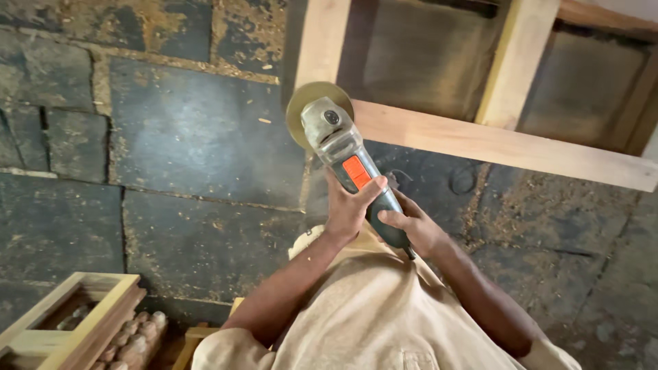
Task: The person uses an angle grinder with a sanding disc to smooth the surface of a wooden frame lying on the floor. They systematically move the tool along the edges and flat surfaces of the frame, generating wood dust.
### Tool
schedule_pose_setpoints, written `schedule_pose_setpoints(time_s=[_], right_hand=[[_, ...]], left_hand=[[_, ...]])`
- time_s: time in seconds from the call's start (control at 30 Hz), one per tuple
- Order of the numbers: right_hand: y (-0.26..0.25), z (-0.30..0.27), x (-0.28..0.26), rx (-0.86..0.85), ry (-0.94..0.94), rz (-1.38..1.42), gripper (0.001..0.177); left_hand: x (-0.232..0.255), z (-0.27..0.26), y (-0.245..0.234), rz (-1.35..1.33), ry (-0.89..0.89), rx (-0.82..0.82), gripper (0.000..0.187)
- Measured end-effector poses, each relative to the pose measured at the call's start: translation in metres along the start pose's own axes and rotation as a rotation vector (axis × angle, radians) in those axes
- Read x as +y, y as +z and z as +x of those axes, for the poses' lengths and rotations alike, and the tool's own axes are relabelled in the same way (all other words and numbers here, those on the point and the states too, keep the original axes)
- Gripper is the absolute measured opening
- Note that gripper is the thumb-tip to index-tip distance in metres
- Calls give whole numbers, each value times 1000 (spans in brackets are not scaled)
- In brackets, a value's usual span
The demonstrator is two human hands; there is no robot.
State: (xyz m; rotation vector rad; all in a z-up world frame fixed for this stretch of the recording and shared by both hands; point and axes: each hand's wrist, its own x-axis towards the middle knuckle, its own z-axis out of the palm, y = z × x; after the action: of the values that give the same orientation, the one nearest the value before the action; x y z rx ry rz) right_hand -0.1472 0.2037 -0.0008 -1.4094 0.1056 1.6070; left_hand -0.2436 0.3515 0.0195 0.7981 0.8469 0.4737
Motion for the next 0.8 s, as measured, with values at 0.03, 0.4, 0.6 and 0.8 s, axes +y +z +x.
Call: schedule_pose_setpoints(time_s=[0.03,0.4,0.6,0.8], right_hand=[[-9,-7,3,38,3,-12,85],[-118,-66,30,86,-85,57,89],[-166,-102,43,155,-88,190,87],[-209,-130,54,209,-126,270,78]], left_hand=[[-5,-3,8,-16,7,-26,68],[-69,-28,104,45,-37,-140,70],[-104,-35,152,188,27,-204,72],[-133,-43,200,202,-24,-312,77]])
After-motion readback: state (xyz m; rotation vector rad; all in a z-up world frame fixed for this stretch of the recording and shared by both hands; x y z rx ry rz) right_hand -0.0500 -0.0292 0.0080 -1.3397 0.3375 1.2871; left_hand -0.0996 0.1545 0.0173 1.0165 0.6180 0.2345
